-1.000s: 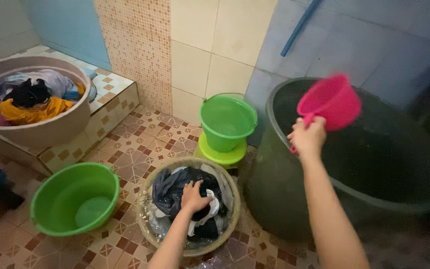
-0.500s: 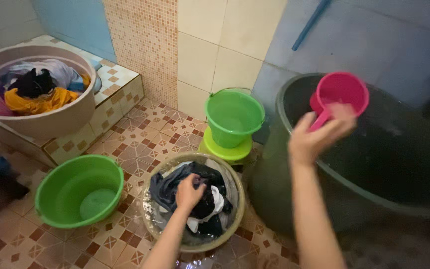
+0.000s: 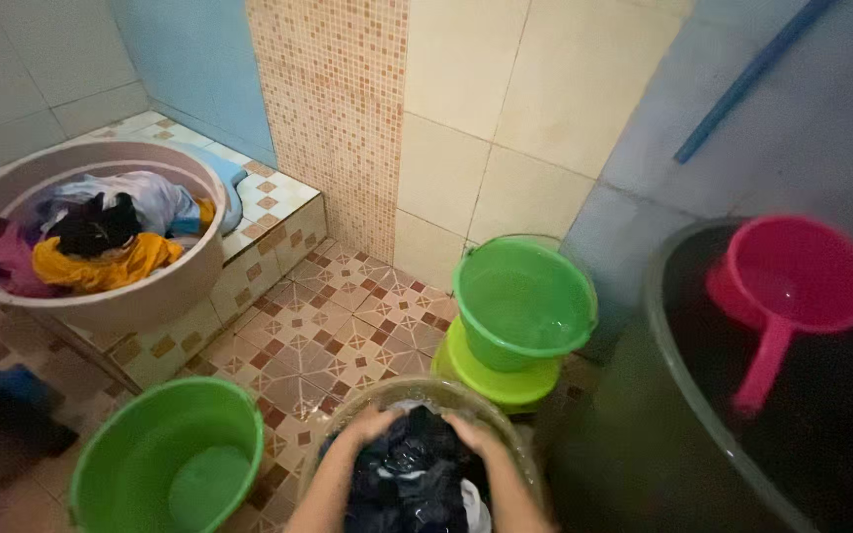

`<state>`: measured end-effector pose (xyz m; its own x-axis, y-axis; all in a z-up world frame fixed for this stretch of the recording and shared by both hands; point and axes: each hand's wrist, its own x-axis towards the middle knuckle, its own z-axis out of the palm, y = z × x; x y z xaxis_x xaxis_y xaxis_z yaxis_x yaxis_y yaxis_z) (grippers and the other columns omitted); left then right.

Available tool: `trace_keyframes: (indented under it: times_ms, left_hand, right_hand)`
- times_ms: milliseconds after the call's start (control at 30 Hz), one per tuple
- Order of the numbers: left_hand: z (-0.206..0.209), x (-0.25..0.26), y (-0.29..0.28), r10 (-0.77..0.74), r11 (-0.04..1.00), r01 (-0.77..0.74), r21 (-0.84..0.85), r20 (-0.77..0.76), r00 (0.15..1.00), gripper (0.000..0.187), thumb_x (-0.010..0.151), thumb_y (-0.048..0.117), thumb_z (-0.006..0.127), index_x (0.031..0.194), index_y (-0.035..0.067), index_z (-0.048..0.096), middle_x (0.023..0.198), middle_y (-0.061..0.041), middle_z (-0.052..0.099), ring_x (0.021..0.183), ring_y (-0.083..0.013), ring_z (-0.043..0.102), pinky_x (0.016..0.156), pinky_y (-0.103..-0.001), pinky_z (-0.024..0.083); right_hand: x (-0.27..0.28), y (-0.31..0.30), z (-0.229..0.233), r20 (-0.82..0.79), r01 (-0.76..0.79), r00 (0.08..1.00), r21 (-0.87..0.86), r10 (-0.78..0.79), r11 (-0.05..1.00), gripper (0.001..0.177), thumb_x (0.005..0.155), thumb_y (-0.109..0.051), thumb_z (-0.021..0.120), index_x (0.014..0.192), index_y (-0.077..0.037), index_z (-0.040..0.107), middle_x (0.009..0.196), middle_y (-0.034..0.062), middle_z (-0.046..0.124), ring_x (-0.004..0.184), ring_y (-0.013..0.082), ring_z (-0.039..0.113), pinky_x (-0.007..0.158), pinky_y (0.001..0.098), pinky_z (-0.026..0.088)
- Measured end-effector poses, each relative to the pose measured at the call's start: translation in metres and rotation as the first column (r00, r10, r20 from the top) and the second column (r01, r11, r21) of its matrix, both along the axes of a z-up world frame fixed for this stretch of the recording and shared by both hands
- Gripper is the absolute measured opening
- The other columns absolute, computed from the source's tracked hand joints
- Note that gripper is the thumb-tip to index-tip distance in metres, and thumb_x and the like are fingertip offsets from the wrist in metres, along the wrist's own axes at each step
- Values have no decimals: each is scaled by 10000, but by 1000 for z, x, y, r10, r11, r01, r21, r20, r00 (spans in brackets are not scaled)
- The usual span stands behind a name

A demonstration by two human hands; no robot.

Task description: The person washes clothes by hand, pouring water from a large tub into buckets using a pink scoop, scrubbing items in soapy water, rinsing them, and wringing them out.

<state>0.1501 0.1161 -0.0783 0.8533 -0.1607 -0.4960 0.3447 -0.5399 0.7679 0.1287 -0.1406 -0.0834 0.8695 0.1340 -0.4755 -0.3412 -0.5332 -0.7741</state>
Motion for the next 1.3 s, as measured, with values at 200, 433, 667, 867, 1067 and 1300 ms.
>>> trace_keyframes:
  times_ms: [200,433,667,867,1067,1300]
  left_hand:
    - [-44,39,-8,-335,825,241,-510,-98,937,677,952,496,555,1521,132,516,1524,-34,549,1396,-177,488,1221,-356,307]
    - [-101,55,-7,-331,801,207,-562,-127,935,672,914,442,650,1482,101,543,1475,-64,588,1326,-187,548,1145,-332,392]
    - [-84,20,3,205,975,-190,-112,144,968,376,678,250,833,920,-30,769,830,-120,761,792,-233,700,735,-358,557]
    - [-11,-21,-20,379,859,-342,-381,24,925,179,597,39,681,763,-6,732,619,-72,674,569,-188,616,543,-332,469]
    - [65,-51,-48,349,713,-147,-686,164,923,286,583,-90,675,847,8,726,718,-31,702,628,-132,633,588,-287,507]
    - [154,-89,-38,194,702,132,-700,367,910,231,629,-57,696,838,23,642,774,19,636,726,-86,581,673,-244,479]
  right_hand:
    - [-7,-41,-11,-173,17,985,72,-4,997,592,875,-428,603,1282,-2,664,1303,123,662,1228,275,581,1053,360,427]
    - [27,-27,-25,-25,151,988,-108,-155,983,475,813,-332,656,1110,35,709,1106,133,709,1030,262,639,910,364,489]
    - [19,-10,-35,158,345,920,111,-359,932,364,750,-237,709,937,71,754,908,143,756,833,249,697,766,368,550]
    - [13,-9,-27,-28,504,841,407,-541,762,392,688,-87,735,1002,-178,518,712,82,674,645,201,615,615,360,508]
    - [-27,-17,13,152,250,873,677,-463,693,187,703,-50,655,834,83,645,749,88,640,644,216,587,582,320,461]
    - [-85,-11,128,244,24,888,822,-390,568,645,677,-153,661,1312,-61,590,1156,86,721,1026,217,704,874,338,567]
